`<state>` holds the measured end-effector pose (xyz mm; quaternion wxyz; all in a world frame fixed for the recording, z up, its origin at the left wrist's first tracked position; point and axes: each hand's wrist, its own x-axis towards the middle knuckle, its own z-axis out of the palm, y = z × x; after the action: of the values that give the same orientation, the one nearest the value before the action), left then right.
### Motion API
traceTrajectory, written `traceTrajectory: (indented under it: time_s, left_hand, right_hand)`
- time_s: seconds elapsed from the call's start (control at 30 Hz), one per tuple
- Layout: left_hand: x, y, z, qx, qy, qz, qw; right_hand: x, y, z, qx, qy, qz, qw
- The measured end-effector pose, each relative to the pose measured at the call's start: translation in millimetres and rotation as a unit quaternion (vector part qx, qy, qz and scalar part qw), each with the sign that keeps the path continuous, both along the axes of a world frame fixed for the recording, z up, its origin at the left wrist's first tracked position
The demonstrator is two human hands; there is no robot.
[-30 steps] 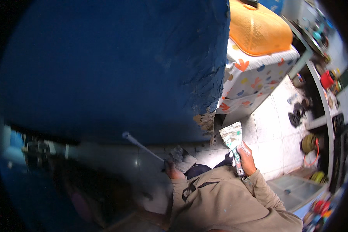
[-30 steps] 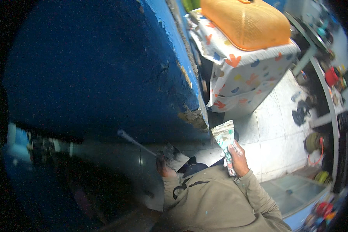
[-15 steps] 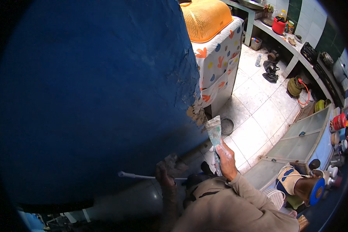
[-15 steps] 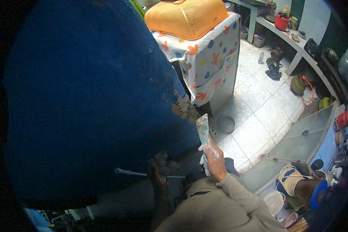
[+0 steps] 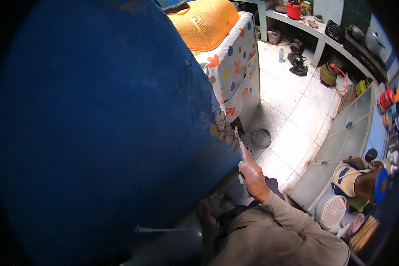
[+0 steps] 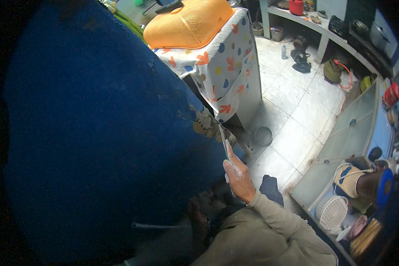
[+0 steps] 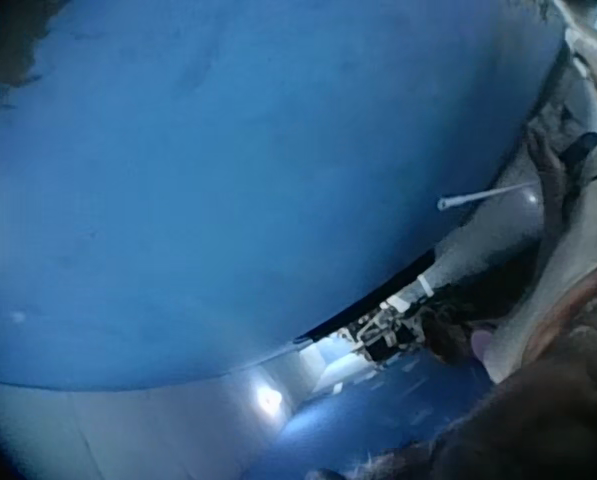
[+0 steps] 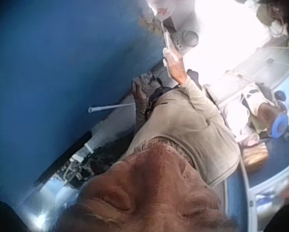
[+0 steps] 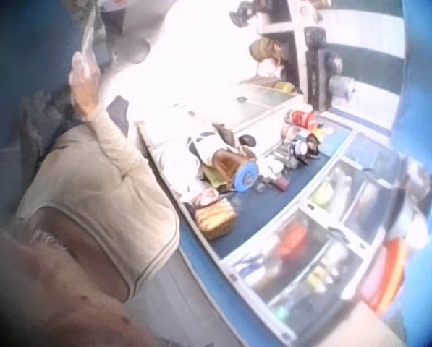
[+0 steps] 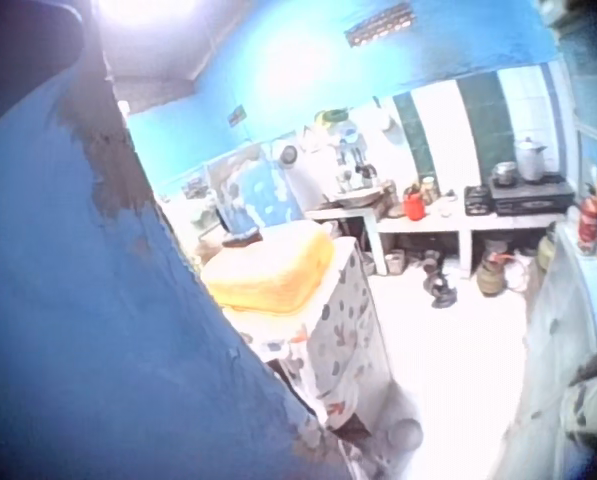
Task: The person applies plaster to a damaged blue wall using a trowel and a hawk. They repeatedly scoop plaster from a bucket and smooth it onto the wall surface.
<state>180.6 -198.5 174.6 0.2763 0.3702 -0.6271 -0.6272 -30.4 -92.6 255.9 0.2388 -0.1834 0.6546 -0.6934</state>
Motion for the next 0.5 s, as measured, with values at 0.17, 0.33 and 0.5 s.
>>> traceTrajectory:
  time_s: [0.17,0.33,0.5]
  left_hand:
    - [40.7,-49.6,-20.1,-0.147,-0.060,-0.109,0.981]
    - [63.8,-118.8,-43.1,0.099,0.011,-0.132,0.986]
    - [88.5,-158.8,-69.1,-0.126,-0.040,-0.178,0.975]
  right_hand:
    - [21.4,-39.3,-16.8,0.039,0.126,-0.087,0.987]
    - [36.9,-77.4,-12.3,0.072,0.101,-0.155,0.980]
    - [63.1,-97.9,-13.1,0.084,0.117,-0.163,0.976]
